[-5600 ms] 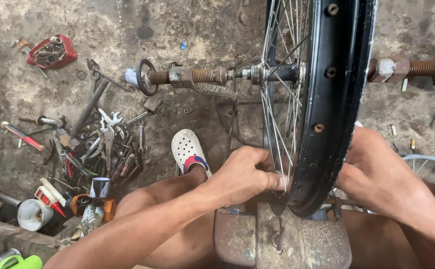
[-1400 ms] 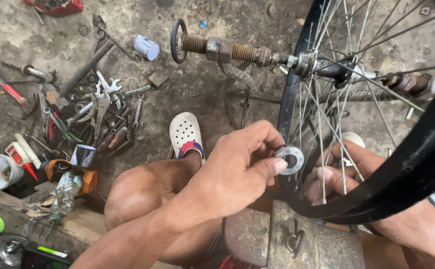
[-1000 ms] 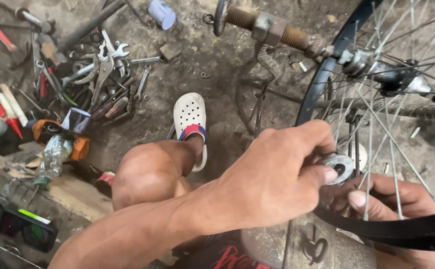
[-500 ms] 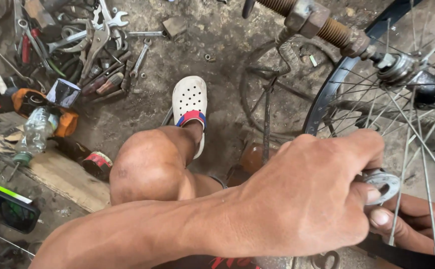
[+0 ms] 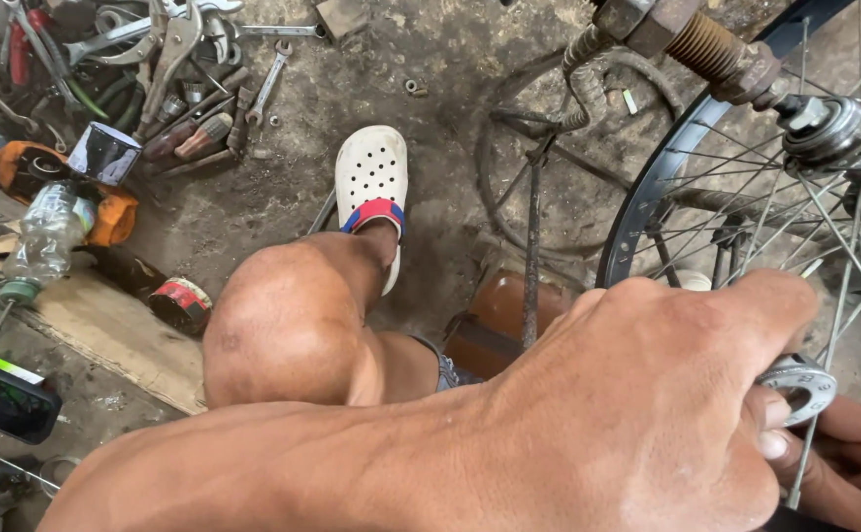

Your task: The person uses a spoke wrench to tighten the nipples on the spokes of a bicycle wheel mounted on a rusty truing stand. They rotate the wheel to access different spokes and continue adjusting the tension throughout the video.

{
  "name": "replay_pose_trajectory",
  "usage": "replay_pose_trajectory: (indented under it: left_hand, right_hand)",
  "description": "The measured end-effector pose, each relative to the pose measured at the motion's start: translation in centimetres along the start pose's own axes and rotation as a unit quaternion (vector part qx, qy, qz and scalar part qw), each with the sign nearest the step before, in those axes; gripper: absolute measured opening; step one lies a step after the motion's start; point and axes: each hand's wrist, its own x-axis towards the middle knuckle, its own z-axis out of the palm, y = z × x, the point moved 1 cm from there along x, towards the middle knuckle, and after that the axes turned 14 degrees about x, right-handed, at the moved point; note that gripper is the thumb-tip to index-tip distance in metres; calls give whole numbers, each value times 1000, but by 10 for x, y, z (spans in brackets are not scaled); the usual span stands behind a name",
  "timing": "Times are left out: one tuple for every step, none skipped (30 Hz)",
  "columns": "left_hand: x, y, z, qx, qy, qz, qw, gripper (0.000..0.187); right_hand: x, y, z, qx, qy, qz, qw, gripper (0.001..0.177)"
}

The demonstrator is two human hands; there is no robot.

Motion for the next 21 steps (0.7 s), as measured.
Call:
replay_pose_trajectory:
  left_hand:
    - [1, 0, 0, -1, -1, 1, 1000, 24]
    - [2, 1, 1, 24, 1, -6, 1000, 24]
    - [2, 2, 2, 48, 3, -12, 999, 23]
    - [2, 1, 3, 51, 2, -12, 999, 23]
    - [1, 1, 4, 59, 0, -23, 998, 22]
    - [1, 0, 6, 67, -5, -33, 997, 20]
    - [1, -2, 8, 70, -10, -31, 997, 20]
    - [1, -3, 11, 73, 20, -15, 997, 18]
    - [2, -5, 13, 75, 49, 1, 996, 17]
    - [3, -4, 12, 77, 45, 2, 996, 17]
    - [3, -4, 11, 78, 58, 6, 995, 16]
    - [3, -3, 10, 81, 71, 10, 994, 16]
    - [2, -4, 11, 84, 67, 11, 994, 16]
    - [2, -5, 11, 87, 58, -7, 994, 14]
    - [2, -6, 12, 91, 49, -26, 994, 12]
    - [2, -8, 14, 95, 47, -22, 994, 12]
    - [2, -10, 15, 106, 67, 10, 992, 13]
    - [2, -12, 16, 117, 89, 43, 988, 15]
    - [2, -11, 17, 120, 88, 47, 988, 15]
    - [3, -10, 18, 110, 88, 24, 990, 15]
    - [3, -11, 18, 99, 88, 2, 991, 15]
  right_hand:
    - [1, 3, -1, 0, 2, 1, 1000, 51]
    - [2, 5, 0, 27, -38, -27, 999, 48]
    - [3, 8, 0, 53, -79, -54, 994, 44]
    - [-2, 0, 14, 56, -78, -55, 994, 44]
    - [-8, -8, 28, 90, -85, -66, 990, 40]
    - [-15, -15, 41, 125, -90, -76, 985, 36]
    - [-17, -17, 46, 130, -86, -76, 985, 36]
    - [-18, -20, 49, 153, -87, -83, 981, 34]
    - [-18, -23, 53, 177, -88, -91, 976, 32]
    - [-15, -20, 52, 180, -85, -91, 976, 32]
    - [-13, -17, 51, 191, -108, -90, 971, 30]
    - [-10, -14, 51, 204, -131, -90, 966, 29]
    - [-12, -17, 53, 208, -128, -91, 965, 29]
    - [-14, -20, 55, 206, -137, -83, 965, 31]
    - [-16, -24, 58, 205, -147, -76, 965, 32]
    - [-17, -29, 60, 209, -144, -79, 964, 32]
    - [-19, -34, 63, 207, -153, -73, 964, 33]
    - [-19, -40, 65, 203, -164, -69, 963, 35]
    - [-19, -44, 67, 205, -162, -74, 962, 35]
    - [-19, -47, 69, 202, -171, -70, 962, 36]
    - [-18, -50, 71, 198, -180, -67, 961, 37]
